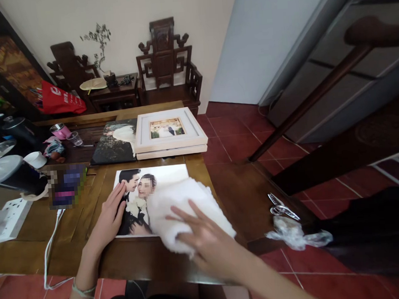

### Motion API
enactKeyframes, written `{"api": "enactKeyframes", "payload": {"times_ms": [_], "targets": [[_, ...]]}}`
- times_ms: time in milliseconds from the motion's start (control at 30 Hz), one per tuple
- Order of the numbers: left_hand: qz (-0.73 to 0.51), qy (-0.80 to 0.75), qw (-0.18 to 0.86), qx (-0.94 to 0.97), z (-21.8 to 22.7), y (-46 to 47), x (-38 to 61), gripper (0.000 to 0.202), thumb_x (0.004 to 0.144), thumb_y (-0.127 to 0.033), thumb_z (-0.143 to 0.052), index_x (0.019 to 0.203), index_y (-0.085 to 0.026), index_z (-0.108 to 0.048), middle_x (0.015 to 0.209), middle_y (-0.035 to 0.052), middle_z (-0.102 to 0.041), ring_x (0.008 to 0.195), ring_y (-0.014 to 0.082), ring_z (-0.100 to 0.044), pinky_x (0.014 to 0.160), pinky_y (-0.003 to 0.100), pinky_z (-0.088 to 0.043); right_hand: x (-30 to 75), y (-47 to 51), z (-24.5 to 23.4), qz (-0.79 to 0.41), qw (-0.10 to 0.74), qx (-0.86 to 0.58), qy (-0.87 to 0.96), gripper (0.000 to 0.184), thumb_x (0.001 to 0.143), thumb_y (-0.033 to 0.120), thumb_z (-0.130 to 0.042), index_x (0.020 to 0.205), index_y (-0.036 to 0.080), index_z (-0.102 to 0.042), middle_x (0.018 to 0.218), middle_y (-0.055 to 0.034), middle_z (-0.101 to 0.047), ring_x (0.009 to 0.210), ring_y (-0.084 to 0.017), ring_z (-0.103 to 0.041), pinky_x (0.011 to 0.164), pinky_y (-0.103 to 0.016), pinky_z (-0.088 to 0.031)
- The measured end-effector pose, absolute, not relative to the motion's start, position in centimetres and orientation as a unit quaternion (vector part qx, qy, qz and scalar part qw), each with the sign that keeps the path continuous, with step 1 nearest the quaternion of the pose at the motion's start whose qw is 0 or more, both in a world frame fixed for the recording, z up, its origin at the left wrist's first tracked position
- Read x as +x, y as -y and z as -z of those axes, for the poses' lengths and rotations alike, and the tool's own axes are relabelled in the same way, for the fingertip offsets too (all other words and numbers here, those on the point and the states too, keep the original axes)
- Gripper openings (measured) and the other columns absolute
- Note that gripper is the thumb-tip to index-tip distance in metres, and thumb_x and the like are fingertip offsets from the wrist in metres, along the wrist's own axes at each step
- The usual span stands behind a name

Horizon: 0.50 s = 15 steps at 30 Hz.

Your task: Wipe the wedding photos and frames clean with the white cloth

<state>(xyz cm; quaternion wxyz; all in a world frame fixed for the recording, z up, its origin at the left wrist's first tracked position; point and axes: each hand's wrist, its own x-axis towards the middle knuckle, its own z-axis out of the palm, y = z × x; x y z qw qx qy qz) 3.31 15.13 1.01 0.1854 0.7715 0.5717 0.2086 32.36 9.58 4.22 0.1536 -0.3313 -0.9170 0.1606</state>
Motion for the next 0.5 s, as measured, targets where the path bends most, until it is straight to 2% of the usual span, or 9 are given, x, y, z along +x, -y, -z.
{"api": "enactKeyframes", "payload": {"times_ms": [100,167,233,300,400,433,500], "targets": [[-0.211,-0.573,0.189,0.769,-1.0,-15.1,3.2,0.048,0.099,-0.031,-0.029,0.147,-0.026,-0.028,0.155,0.0091,-0.03,0.143,0.022,-0.025,0.112,0.048,-0.026,32.1,-14.6,-4.8,-0.15,0.16,-0.376,0.9,0.031,0.069,0.005,-0.044,0.089,0.019,-0.062,0.121,-0.0138,-0.064,0.124,-0.031,-0.05,0.106,-0.057,-0.035],[-0.211,-0.575,0.191,0.767,-0.9,-15.1,3.1,0.048,0.099,-0.031,-0.028,0.147,-0.026,-0.028,0.155,0.0089,-0.03,0.143,0.0219,-0.025,0.112,0.048,-0.026,31.9,-17.9,-5.4,-0.156,0.156,-0.414,0.883,0.028,0.074,0.007,-0.043,0.092,0.018,-0.061,0.095,-0.0098,-0.069,0.098,-0.029,-0.064,0.092,-0.051,-0.046],[-0.215,-0.575,0.194,0.765,-0.8,-15.1,3.0,0.048,0.099,-0.031,-0.029,0.147,-0.026,-0.029,0.155,0.0086,-0.03,0.143,0.0218,-0.025,0.112,0.049,-0.025,31.7,-20.5,-6.1,-0.163,0.154,-0.438,0.87,0.02,0.079,0.011,-0.042,0.087,0.019,-0.058,0.07,-0.0035,-0.063,0.075,-0.025,-0.064,0.079,-0.044,-0.051],[-0.223,-0.572,0.196,0.765,-0.8,-15.1,3.0,0.048,0.099,-0.031,-0.029,0.147,-0.027,-0.029,0.154,0.0085,-0.03,0.143,0.0218,-0.025,0.112,0.049,-0.025,31.6,-21.9,-6.5,-0.164,0.158,-0.448,0.865,0.017,0.084,0.016,-0.039,0.081,0.021,-0.056,0.059,-0.0003,-0.056,0.067,-0.024,-0.06,0.071,-0.039,-0.051],[-0.229,-0.571,0.196,0.764,-0.7,-15.1,3.1,0.048,0.099,-0.029,-0.029,0.147,-0.027,-0.028,0.154,0.0089,-0.031,0.143,0.0222,-0.024,0.112,0.05,-0.025,31.6,-21.3,-6.2,-0.16,0.162,-0.452,0.863,0.018,0.084,0.015,-0.039,0.082,0.02,-0.055,0.061,-0.0014,-0.058,0.072,-0.025,-0.062,0.074,-0.041,-0.051],[-0.229,-0.572,0.196,0.763,-0.7,-15.1,3.1,0.048,0.099,-0.029,-0.029,0.147,-0.027,-0.028,0.154,0.009,-0.031,0.143,0.0223,-0.024,0.112,0.05,-0.025,31.6,-20.3,-5.9,-0.158,0.161,-0.449,0.864,0.019,0.08,0.011,-0.04,0.085,0.02,-0.057,0.068,-0.0036,-0.062,0.08,-0.027,-0.064,0.078,-0.043,-0.051],[-0.225,-0.576,0.194,0.761,-0.7,-15.1,3.2,0.048,0.099,-0.029,-0.029,0.147,-0.026,-0.028,0.154,0.0089,-0.03,0.144,0.0222,-0.024,0.112,0.05,-0.024,31.6,-17.3,-5.1,-0.149,0.162,-0.437,0.872,0.028,0.073,0.006,-0.042,0.092,0.017,-0.059,0.094,-0.0114,-0.068,0.104,-0.031,-0.061,0.09,-0.05,-0.047]]}}
